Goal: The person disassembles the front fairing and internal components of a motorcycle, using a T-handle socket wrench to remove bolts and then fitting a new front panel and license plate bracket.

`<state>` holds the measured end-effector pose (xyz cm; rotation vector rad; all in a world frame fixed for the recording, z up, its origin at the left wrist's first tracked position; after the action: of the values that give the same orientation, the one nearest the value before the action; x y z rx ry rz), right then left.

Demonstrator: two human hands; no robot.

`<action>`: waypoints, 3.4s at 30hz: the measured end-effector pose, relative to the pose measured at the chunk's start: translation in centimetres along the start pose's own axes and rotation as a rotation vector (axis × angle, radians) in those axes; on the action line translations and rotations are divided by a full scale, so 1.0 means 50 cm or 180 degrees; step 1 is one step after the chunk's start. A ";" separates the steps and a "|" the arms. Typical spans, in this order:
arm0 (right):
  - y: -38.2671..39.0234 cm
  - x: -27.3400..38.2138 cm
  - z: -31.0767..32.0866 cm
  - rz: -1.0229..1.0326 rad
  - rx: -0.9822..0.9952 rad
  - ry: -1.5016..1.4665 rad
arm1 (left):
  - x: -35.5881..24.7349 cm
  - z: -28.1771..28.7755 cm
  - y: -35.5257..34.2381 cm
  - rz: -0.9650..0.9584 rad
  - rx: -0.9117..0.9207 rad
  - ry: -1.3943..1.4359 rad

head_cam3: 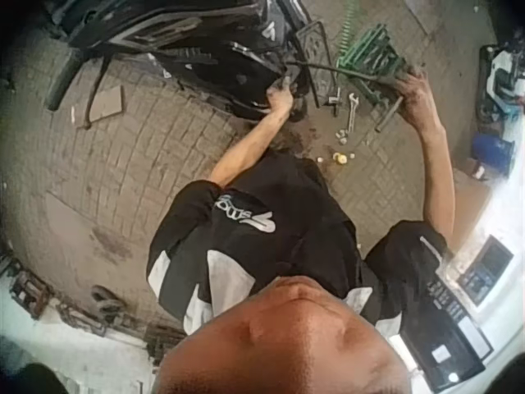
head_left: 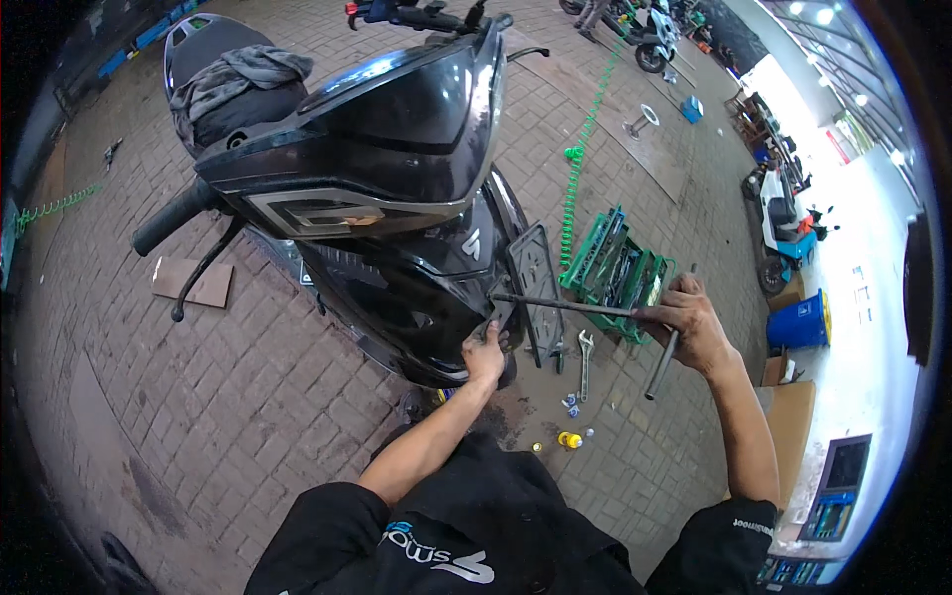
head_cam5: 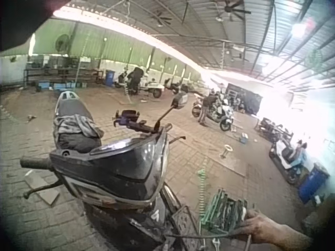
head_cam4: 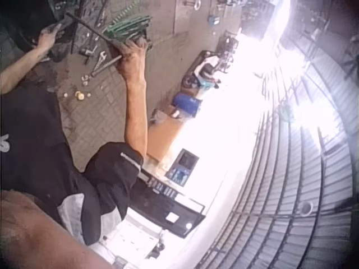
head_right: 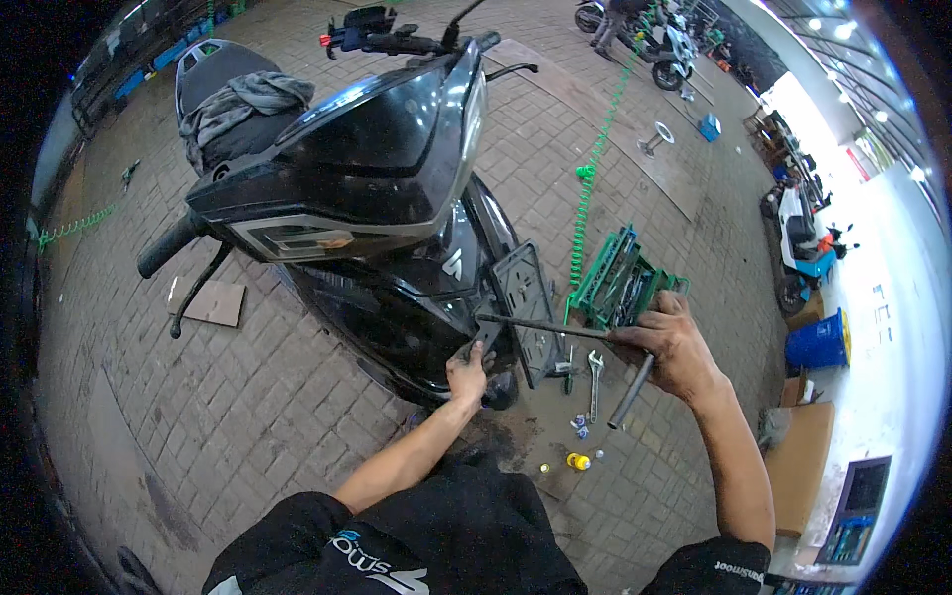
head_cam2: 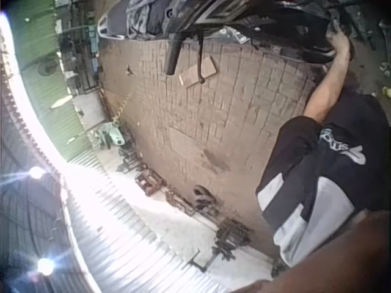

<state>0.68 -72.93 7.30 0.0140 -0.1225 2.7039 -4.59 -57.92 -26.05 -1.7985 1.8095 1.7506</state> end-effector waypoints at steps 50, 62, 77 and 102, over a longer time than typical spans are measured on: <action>0.198 -0.039 -0.151 -0.0866 -0.1127 -0.0644 | -0.034 0.004 0.045 -0.0195 0.0216 -0.1186; 0.131 -0.025 -0.091 -0.0210 -0.0519 -0.0283 | -0.040 0.021 0.033 -0.0061 0.0243 -0.1095; 0.021 -0.031 -0.013 -0.0101 0.0328 -0.0265 | -0.034 0.024 0.031 0.0090 0.0305 -0.0878; 0.080 0.071 -0.022 -0.2289 -0.0917 -0.0061 | -0.037 0.044 0.021 -0.0477 -0.0013 -0.1884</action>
<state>-4.20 -74.97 5.97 -0.0025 -0.4231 1.9506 -6.13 -55.53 -24.91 -1.1878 1.3916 1.9448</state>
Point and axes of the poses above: each hand's wrist, its own y-axis away from the middle knuckle, its own z-axis out of the back of the hand, x = y × z, the point moved 2 cm from there along -y, towards the middle knuckle, and after that the axes turned 11 degrees about z, right-handed, at the moved point
